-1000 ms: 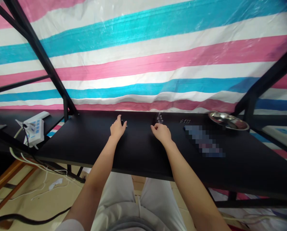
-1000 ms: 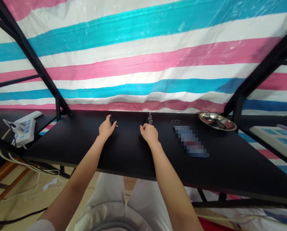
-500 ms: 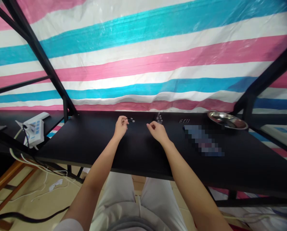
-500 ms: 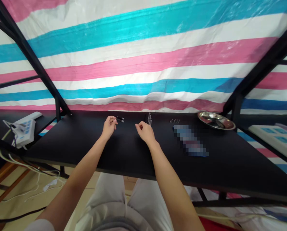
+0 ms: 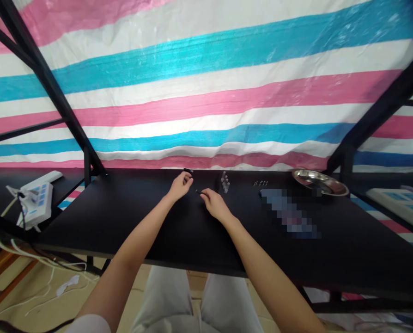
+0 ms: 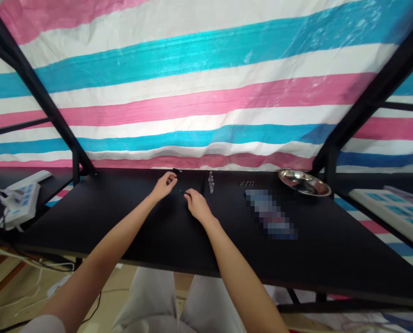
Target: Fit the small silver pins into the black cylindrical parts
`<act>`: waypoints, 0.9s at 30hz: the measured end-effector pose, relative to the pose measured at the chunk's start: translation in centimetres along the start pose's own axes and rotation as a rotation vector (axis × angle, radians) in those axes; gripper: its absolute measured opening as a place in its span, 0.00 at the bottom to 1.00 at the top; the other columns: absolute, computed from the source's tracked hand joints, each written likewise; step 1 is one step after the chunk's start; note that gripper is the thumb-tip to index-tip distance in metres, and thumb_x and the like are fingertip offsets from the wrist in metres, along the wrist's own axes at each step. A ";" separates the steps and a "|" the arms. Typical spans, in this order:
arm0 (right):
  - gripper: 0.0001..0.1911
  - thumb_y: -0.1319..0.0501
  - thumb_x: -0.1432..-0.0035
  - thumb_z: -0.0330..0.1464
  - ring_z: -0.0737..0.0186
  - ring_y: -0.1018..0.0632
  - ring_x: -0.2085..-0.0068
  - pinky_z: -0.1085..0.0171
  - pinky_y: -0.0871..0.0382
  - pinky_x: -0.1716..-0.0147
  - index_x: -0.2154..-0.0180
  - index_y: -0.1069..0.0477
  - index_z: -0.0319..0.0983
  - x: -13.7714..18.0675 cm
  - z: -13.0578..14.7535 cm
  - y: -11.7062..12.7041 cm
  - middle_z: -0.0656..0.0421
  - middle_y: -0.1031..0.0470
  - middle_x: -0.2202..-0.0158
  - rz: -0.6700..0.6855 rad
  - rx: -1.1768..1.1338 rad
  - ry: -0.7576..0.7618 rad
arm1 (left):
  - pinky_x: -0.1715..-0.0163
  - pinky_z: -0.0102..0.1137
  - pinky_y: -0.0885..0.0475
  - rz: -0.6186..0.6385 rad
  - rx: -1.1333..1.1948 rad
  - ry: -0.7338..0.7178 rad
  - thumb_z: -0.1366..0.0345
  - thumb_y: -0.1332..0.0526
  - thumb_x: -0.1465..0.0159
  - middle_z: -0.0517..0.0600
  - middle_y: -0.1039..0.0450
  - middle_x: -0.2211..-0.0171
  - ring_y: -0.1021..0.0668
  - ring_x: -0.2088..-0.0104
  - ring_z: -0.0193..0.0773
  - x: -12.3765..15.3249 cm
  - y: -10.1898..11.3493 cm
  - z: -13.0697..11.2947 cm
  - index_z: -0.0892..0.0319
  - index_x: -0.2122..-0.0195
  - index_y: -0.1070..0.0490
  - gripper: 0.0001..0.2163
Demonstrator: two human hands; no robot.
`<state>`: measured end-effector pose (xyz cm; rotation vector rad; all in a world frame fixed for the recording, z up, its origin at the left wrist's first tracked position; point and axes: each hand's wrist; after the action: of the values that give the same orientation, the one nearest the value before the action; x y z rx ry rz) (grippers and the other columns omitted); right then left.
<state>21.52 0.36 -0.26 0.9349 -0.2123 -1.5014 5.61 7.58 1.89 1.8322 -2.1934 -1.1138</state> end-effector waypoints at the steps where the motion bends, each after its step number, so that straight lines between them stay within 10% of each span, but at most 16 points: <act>1: 0.10 0.51 0.41 0.32 0.60 0.27 0.64 0.61 0.34 0.62 0.64 0.32 0.37 0.0 -0.1 0.1 0.54 0.27 0.66 0.001 0.025 0.012 | 0.59 0.34 0.32 -0.015 -0.133 -0.056 0.68 0.46 0.41 0.54 0.28 0.61 0.26 0.63 0.37 -1.8 0.0 0.6 0.60 0.57 0.35 0.11; 6: 0.10 0.51 0.40 0.31 0.59 0.27 0.61 0.61 0.33 0.61 0.61 0.33 0.38 -0.1 0.1 0.3 0.52 0.28 0.62 0.062 0.061 0.090 | 0.48 0.46 0.41 0.277 -0.539 0.033 0.73 0.47 0.42 0.60 0.41 0.43 0.37 0.44 0.50 -9.4 -1.9 3.5 0.60 0.47 0.38 0.20; 13: 0.11 0.52 0.39 0.32 0.59 0.26 0.61 0.61 0.32 0.62 0.59 0.34 0.39 -0.4 0.2 0.8 0.53 0.29 0.62 0.090 0.081 0.081 | 0.50 0.36 0.38 0.339 -0.647 -0.112 0.76 0.51 0.41 0.60 0.30 0.58 0.31 0.52 0.45 -12.1 -3.0 5.5 0.63 0.63 0.29 0.13; 19: 0.11 0.52 0.39 0.32 0.58 0.26 0.61 0.60 0.32 0.61 0.59 0.33 0.39 -0.5 -0.1 1.0 0.53 0.28 0.61 0.061 0.063 0.064 | 0.53 0.38 0.38 0.219 -0.648 -0.261 0.71 0.52 0.38 0.59 0.30 0.64 0.30 0.57 0.45 -9.9 -2.0 5.0 0.63 0.66 0.30 0.11; 27: 0.11 0.50 0.40 0.33 0.59 0.26 0.61 0.61 0.34 0.59 0.61 0.32 0.38 -0.5 -0.5 0.9 0.53 0.27 0.63 -0.031 -0.002 0.034 | 0.65 0.29 0.34 0.024 -0.060 0.059 0.69 0.52 0.37 0.47 0.32 0.73 0.30 0.71 0.33 -2.3 -0.5 0.8 0.59 0.66 0.37 0.06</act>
<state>22.47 0.85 0.22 0.9658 -0.1723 -1.5131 6.28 10.01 1.86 1.7865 -2.1204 -1.0946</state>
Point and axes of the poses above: each hand's wrist, its own x-axis away from the middle knuckle, its own y-axis out of the back of the hand, z = x × y
